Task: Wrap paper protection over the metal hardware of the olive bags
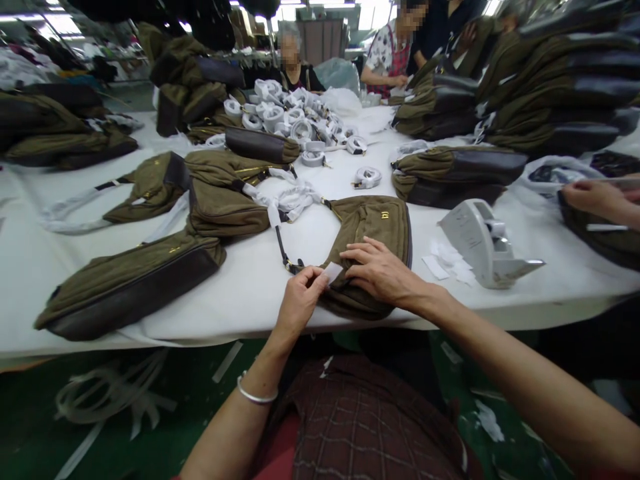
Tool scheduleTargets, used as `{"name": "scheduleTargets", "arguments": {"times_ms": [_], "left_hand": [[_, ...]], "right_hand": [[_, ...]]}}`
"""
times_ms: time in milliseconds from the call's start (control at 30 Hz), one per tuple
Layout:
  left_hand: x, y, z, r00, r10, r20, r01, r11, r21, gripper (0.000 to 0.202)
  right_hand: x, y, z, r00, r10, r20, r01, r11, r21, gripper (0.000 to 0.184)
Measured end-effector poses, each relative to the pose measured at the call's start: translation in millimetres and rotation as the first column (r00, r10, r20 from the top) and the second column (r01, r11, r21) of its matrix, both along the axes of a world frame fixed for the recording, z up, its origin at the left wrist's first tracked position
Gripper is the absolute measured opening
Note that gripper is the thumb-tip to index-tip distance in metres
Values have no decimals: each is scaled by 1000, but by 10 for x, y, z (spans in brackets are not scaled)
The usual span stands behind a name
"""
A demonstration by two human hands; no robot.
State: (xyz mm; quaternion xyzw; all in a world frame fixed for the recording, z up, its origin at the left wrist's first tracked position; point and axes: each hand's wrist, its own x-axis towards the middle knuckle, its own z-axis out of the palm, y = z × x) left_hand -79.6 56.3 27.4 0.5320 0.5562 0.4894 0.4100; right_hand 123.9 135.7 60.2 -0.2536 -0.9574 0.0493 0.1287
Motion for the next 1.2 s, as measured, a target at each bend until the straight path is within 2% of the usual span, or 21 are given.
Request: {"name": "scheduleTargets", "arguments": {"times_ms": [133,267,500,1000,1200], "left_hand": [[-75,-28,24,987,64,-144,-54,996,74,23],[-98,-57,-6,964,63,-257,-21,986,163,18],[-71,-46,-43,917,41,-398,69,963,259,16],[-20,-32,42,824,63,-563,126,948,291,13],[110,3,136,718,132,-683,132,938,320,14]], "right_hand": [[70,37,-37,990,-33,-135,20,995,-97,15],[102,85,-80,978,-53,-204,15,983,-181,16],[70,58,-69,987,-51,-152,28,988,-153,15],[39,50,-42,987,-20,-161,-4,990,-143,14],[28,55,-41,983,-4,-186,-23,990,-142,12]]}}
